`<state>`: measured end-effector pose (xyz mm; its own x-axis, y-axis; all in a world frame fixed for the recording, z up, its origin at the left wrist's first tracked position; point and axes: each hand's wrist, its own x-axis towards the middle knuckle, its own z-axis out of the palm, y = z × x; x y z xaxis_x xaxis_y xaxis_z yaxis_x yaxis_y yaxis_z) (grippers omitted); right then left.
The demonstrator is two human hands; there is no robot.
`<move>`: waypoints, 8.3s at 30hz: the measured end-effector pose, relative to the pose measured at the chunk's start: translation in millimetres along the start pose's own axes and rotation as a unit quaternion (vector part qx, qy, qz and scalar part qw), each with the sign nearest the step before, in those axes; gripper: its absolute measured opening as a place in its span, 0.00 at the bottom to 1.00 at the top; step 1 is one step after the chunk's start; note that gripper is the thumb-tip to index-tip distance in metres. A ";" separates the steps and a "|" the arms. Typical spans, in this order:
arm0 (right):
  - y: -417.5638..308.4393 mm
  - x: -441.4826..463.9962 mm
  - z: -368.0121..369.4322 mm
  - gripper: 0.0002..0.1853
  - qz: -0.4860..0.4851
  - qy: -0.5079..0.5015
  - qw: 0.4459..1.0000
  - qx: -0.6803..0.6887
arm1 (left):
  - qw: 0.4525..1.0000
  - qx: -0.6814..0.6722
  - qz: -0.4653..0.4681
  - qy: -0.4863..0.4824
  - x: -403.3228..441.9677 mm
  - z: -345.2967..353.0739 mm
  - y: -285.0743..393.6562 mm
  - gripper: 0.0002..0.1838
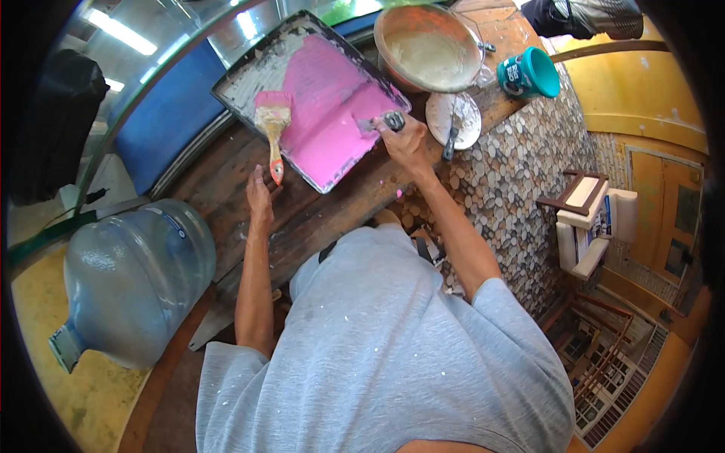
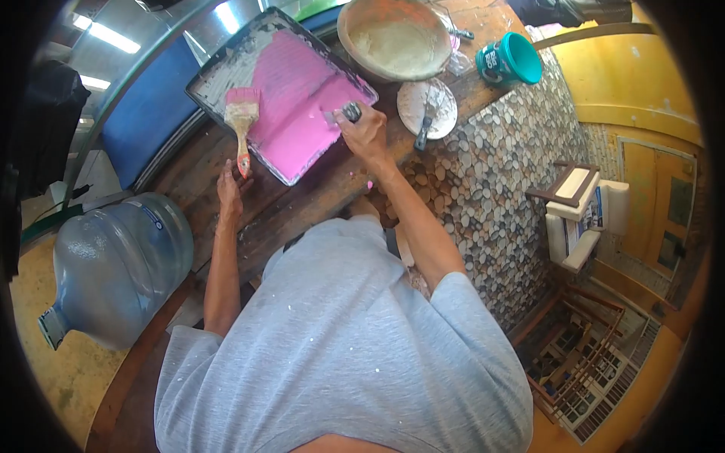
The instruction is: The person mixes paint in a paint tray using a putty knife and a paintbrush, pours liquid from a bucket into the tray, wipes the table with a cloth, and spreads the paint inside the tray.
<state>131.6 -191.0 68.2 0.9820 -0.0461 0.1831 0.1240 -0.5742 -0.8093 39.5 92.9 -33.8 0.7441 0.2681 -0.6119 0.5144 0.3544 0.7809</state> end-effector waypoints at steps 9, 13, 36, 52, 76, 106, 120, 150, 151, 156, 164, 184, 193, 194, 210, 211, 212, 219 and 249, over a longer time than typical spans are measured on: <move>19.3 10.4 -6.6 0.10 0.038 -0.003 0.999 0.004 | 1.000 -0.005 0.012 -0.004 -10.6 1.7 -5.1 0.22; 16.7 9.5 -7.4 0.10 0.034 -0.021 0.998 0.046 | 1.000 -0.003 -0.002 0.018 -11.3 2.7 -7.6 0.21; 13.4 19.9 -18.1 0.12 0.046 0.041 0.996 0.065 | 1.000 0.017 0.010 -0.024 -13.5 0.9 -18.8 0.12; -33.5 -39.1 18.9 0.12 -0.010 -0.084 0.995 0.046 | 0.999 0.037 -0.022 -0.022 -16.9 11.4 -19.6 0.10; 56.9 16.9 -8.7 0.07 0.259 0.155 0.889 0.344 | 0.999 0.013 0.030 0.020 -37.3 -14.0 -28.8 0.14; 280.3 -236.1 -229.9 0.11 0.456 0.236 0.757 0.403 | 0.770 0.388 -0.080 -0.500 -120.0 290.3 -128.0 0.09; 304.7 -433.0 -386.4 0.11 0.451 0.603 0.516 0.408 | 0.548 0.579 -0.084 -0.598 -155.9 609.4 -264.9 0.07; 424.1 -437.4 -352.6 0.29 0.648 0.620 -0.066 0.437 | -0.049 0.607 0.050 -0.792 -581.6 1087.9 -721.2 0.12; 447.6 -436.8 -344.3 0.28 0.666 0.611 -0.111 0.414 | -0.073 0.630 0.089 -0.768 -588.3 1087.6 -749.8 0.10; 483.0 -512.3 -373.4 0.21 0.598 0.667 -0.173 0.409 | -0.254 0.651 0.098 -0.708 -614.2 1081.6 -786.7 0.10; 476.1 -640.6 -425.2 0.15 0.583 0.770 -0.173 0.194 | -0.521 0.575 0.256 -0.576 -772.9 1017.9 -817.8 0.11; 421.8 -858.3 -340.5 0.12 0.590 0.650 -0.416 0.239 | -0.593 0.505 0.170 -0.604 -1145.2 588.2 -1096.1 0.05; 492.7 -986.0 -169.5 0.19 0.335 0.709 -0.554 0.281 | -0.663 0.462 0.318 -0.495 -1189.5 464.5 -1121.9 0.09; 502.9 -998.6 -148.4 0.19 0.334 0.701 -0.548 0.310 | -0.670 0.453 0.326 -0.490 -1192.3 453.3 -1128.9 0.09; 726.3 -1117.3 101.0 0.28 0.210 0.618 -0.704 0.279 | -0.679 0.309 0.511 -0.427 -1140.3 257.6 -1240.1 0.07; 733.8 -1123.8 104.8 0.27 0.256 0.580 -0.722 0.276 | -0.686 0.300 0.509 -0.425 -1140.6 246.8 -1243.0 0.07; 739.8 -1128.1 104.1 0.27 0.249 0.582 -0.724 0.276 | -0.694 0.288 0.505 -0.425 -1140.9 236.1 -1244.7 0.07; 598.4 -1090.6 26.4 0.12 0.202 0.485 -0.842 0.118 | -0.812 0.111 0.359 -0.447 -1122.8 122.0 -1223.5 0.07; 49.7 -706.4 -216.0 0.22 0.053 0.222 -0.957 -0.181 | -0.982 0.093 0.071 0.145 -621.6 -9.5 -430.0 0.13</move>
<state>-586.7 -363.5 19.2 0.9147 0.3952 0.0841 0.1878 -0.2316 -0.9545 -648.2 -217.6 9.5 0.7744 -0.0537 -0.6305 0.5556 0.5346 0.6369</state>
